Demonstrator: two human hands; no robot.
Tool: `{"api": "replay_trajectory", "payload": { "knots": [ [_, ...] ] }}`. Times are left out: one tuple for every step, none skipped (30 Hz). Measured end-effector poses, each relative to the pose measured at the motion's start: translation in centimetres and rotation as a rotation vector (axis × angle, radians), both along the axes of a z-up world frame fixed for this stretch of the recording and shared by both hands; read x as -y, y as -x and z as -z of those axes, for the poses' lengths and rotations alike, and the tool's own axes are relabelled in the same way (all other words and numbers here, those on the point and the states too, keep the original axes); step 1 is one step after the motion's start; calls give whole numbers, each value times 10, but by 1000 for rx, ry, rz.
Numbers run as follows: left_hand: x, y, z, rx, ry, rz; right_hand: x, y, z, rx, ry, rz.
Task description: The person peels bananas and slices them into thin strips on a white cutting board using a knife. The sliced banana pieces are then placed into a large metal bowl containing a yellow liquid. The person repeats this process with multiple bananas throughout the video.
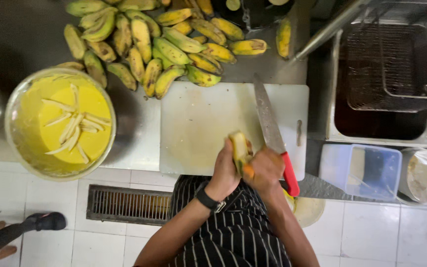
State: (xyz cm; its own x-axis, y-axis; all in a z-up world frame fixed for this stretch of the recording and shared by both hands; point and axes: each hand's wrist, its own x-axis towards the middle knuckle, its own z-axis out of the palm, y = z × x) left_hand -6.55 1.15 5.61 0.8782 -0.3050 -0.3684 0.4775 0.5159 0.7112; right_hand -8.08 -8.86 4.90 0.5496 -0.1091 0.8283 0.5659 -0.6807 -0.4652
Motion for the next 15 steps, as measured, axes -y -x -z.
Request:
{"api": "replay_trajectory", "payload": {
  "knots": [
    [-2, -12, -10, -128, 120, -90, -3, 11, -5, -14, 32, -68],
    [-6, -23, -21, -254, 242, -181, -7, 23, -10, -26, 64, -135],
    [-15, -39, -5, -248, 240, -196, -3, 39, -22, -21, 60, -150],
    [-25, -54, 12, -295, 453, -222, 0, 55, -35, -119, 93, -167],
    [-36, -69, 27, -336, 669, -250, 6, 69, -48, -217, 129, -188],
    [-41, -73, 20, -325, 670, -269, 33, 89, -4, -210, 128, -208],
    [-47, -77, 13, -309, 563, -244, 62, 119, 35, -242, 145, -58],
    [-52, -81, 7, -294, 456, -221, 91, 159, 67, -274, 161, 92],
    [-53, -76, 4, -289, 454, -231, 100, 169, 56, -271, 158, 81],
    [-53, -71, 1, -233, 381, -190, 109, 178, 46, -489, 231, 222],
    [-50, -66, -1, -181, 309, -137, 119, 190, 34, -708, 306, 378],
    [-49, -62, 0, -179, 310, -136, 125, 194, 45, -706, 305, 379],
    [-45, -56, 3, -92, 200, -103, 132, 202, 55, -807, 433, 555],
    [-40, -50, 6, -4, 90, -69, 139, 210, 65, -903, 558, 733],
    [-36, -44, 4, -9, 96, -58, 125, 191, 54, -909, 561, 746]
  ]
}}
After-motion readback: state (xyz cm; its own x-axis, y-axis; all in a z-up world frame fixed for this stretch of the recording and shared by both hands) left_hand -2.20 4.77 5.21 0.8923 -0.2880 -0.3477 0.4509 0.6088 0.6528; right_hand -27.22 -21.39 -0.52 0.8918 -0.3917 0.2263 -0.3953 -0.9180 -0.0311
